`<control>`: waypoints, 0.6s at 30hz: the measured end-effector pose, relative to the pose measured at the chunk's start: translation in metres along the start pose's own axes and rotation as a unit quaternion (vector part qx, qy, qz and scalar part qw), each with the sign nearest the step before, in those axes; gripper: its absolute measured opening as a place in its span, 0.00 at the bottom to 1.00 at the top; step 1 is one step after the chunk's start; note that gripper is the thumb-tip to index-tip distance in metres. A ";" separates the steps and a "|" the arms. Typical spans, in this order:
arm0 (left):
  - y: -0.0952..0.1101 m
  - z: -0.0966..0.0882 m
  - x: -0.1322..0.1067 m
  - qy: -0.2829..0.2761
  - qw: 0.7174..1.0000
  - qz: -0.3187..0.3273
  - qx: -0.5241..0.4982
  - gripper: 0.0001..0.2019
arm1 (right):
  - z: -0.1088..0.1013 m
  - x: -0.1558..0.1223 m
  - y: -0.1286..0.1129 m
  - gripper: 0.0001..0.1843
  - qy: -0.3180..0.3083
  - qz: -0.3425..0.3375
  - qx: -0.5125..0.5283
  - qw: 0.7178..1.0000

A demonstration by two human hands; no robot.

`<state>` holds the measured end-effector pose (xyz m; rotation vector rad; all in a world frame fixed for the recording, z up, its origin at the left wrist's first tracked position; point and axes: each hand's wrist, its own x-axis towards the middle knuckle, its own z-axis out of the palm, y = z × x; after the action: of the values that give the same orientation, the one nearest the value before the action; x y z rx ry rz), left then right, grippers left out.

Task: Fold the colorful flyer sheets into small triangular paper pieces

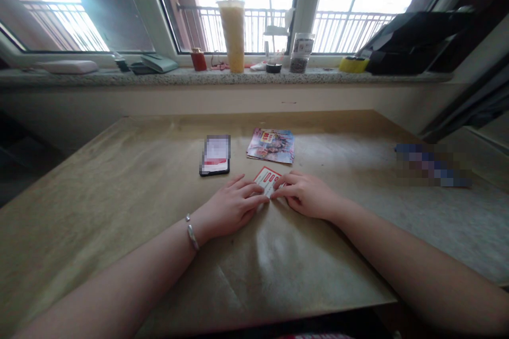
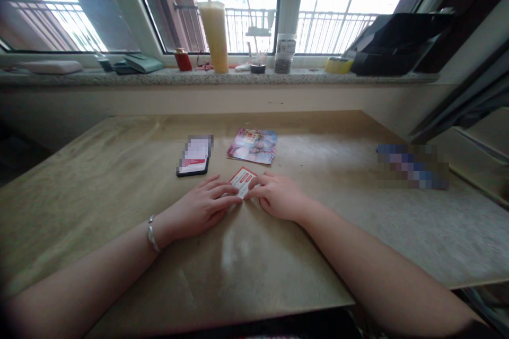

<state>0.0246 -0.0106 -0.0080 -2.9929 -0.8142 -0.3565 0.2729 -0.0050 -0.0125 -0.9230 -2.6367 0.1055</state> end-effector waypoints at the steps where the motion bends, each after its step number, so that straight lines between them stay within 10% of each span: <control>1: 0.000 0.000 0.000 0.001 1.000 0.001 -0.005 0.16 | 0.000 0.000 0.000 0.21 -0.002 0.000 0.000 1.000; 18: 0.001 0.003 0.000 -0.003 1.000 -0.017 -0.007 0.15 | -0.009 0.000 0.001 0.18 -0.040 -0.047 -0.038 0.997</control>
<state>0.0260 -0.0115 -0.0112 -2.9970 -0.8685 -0.3562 0.2768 -0.0043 -0.0040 -0.8330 -2.7701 0.0182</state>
